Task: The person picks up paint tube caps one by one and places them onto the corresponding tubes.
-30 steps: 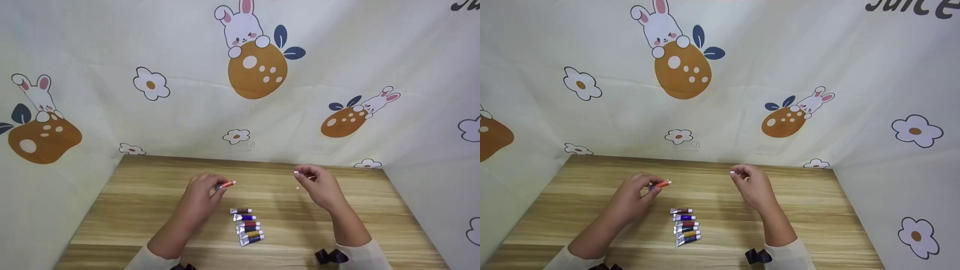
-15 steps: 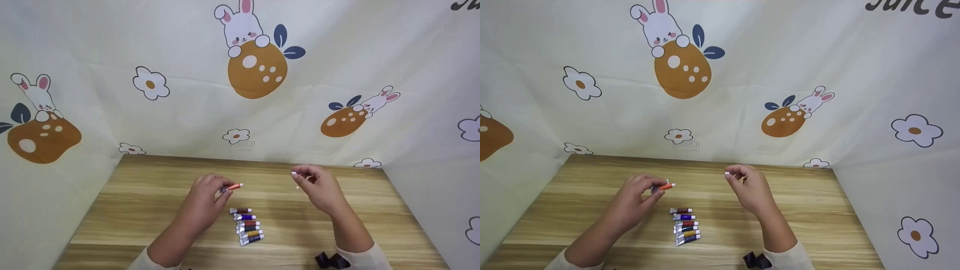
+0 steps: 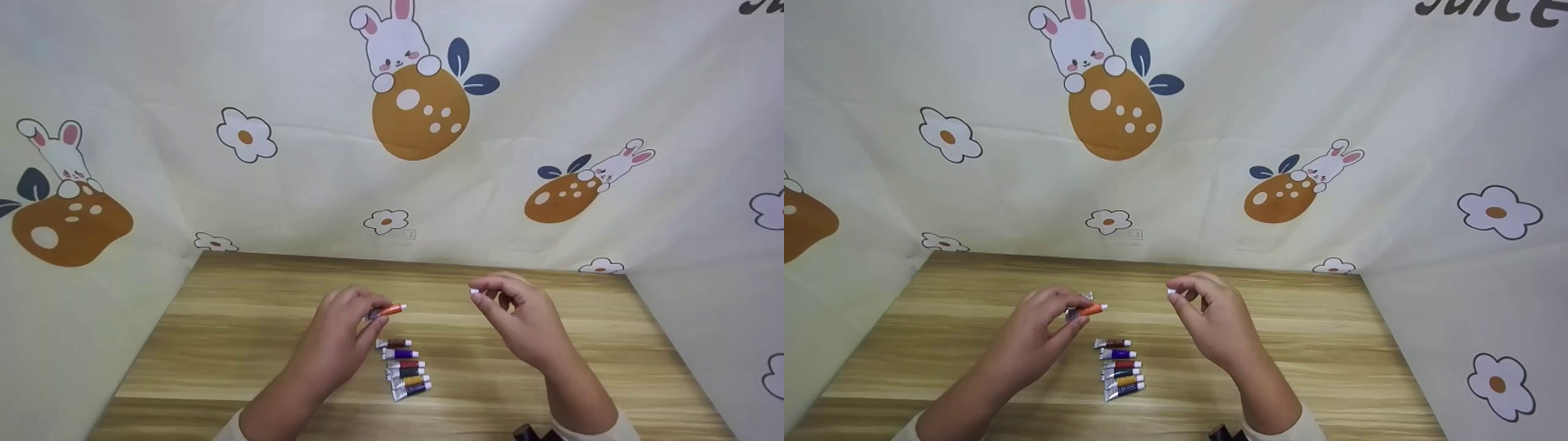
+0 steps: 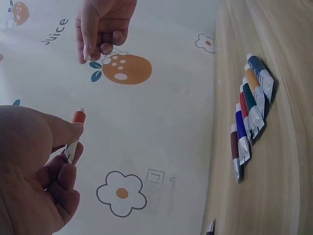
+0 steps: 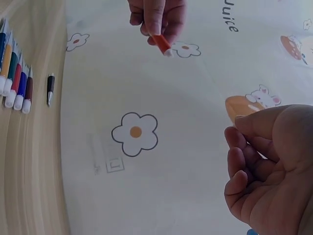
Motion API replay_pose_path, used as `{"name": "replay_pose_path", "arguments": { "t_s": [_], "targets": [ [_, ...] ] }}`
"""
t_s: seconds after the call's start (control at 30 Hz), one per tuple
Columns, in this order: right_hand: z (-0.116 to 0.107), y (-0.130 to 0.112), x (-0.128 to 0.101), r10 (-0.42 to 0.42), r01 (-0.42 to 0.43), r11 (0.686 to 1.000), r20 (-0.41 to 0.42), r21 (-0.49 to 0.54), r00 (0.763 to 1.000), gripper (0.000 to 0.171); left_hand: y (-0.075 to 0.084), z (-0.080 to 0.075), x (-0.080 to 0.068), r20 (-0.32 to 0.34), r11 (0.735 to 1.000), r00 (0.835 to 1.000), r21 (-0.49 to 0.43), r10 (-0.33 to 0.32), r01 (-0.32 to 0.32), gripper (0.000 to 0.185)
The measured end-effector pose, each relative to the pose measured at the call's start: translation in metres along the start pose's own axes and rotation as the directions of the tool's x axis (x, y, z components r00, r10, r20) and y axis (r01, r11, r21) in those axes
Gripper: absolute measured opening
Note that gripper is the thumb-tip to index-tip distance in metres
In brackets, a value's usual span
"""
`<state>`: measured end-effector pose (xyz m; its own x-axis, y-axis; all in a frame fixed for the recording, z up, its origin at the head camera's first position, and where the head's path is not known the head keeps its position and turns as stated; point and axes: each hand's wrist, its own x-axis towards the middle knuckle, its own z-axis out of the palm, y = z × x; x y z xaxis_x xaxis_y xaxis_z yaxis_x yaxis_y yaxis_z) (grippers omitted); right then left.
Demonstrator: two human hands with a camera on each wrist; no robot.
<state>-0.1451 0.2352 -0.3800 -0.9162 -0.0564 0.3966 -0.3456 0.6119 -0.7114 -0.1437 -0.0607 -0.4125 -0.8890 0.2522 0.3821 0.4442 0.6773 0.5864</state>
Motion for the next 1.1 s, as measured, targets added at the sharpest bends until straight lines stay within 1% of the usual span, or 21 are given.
{"name": "replay_pose_path", "arguments": {
  "t_s": [0.23,0.37,0.47,0.63,0.77,0.87,0.97,1.1],
  "targets": [
    [0.0,-0.013,-0.01,-0.069,0.068,0.997,-0.008,-0.025,0.998,0.021,0.009,-0.004,-0.006,-0.022,0.999,0.998,0.002,0.053,-0.053,0.018],
    [0.0,-0.02,-0.015,-0.102,0.101,0.994,-0.012,-0.044,0.995,0.023,0.015,-0.006,-0.01,-0.032,0.995,0.995,0.009,0.098,-0.097,0.019],
    [0.0,-0.025,-0.019,-0.125,0.125,0.991,-0.009,-0.046,0.992,0.024,0.02,-0.008,-0.012,-0.035,0.993,0.993,0.018,0.117,-0.117,0.019],
    [0.0,-0.031,-0.025,-0.182,0.182,0.982,-0.001,-0.043,0.983,0.026,0.025,-0.01,-0.015,-0.038,0.99,0.989,0.019,0.14,-0.139,0.018],
    [0.001,-0.036,-0.029,-0.232,0.232,0.972,0.009,-0.025,0.973,0.026,0.027,-0.011,-0.017,-0.053,0.984,0.983,0.019,0.175,-0.174,0.017],
    [0.002,-0.038,-0.032,-0.26,0.26,0.965,0.017,-0.01,0.965,0.026,0.028,-0.01,-0.019,-0.086,0.976,0.972,0.029,0.219,-0.217,0.015],
    [0.004,-0.039,-0.034,-0.295,0.295,0.955,0.014,-0.014,0.955,0.026,0.03,-0.009,-0.021,-0.145,0.958,0.947,0.034,0.288,-0.286,0.016],
    [0.007,-0.039,-0.036,-0.332,0.332,0.943,0.011,-0.012,0.943,0.027,0.032,-0.009,-0.024,-0.178,0.939,0.923,0.035,0.342,-0.342,0.02]
  ]
}}
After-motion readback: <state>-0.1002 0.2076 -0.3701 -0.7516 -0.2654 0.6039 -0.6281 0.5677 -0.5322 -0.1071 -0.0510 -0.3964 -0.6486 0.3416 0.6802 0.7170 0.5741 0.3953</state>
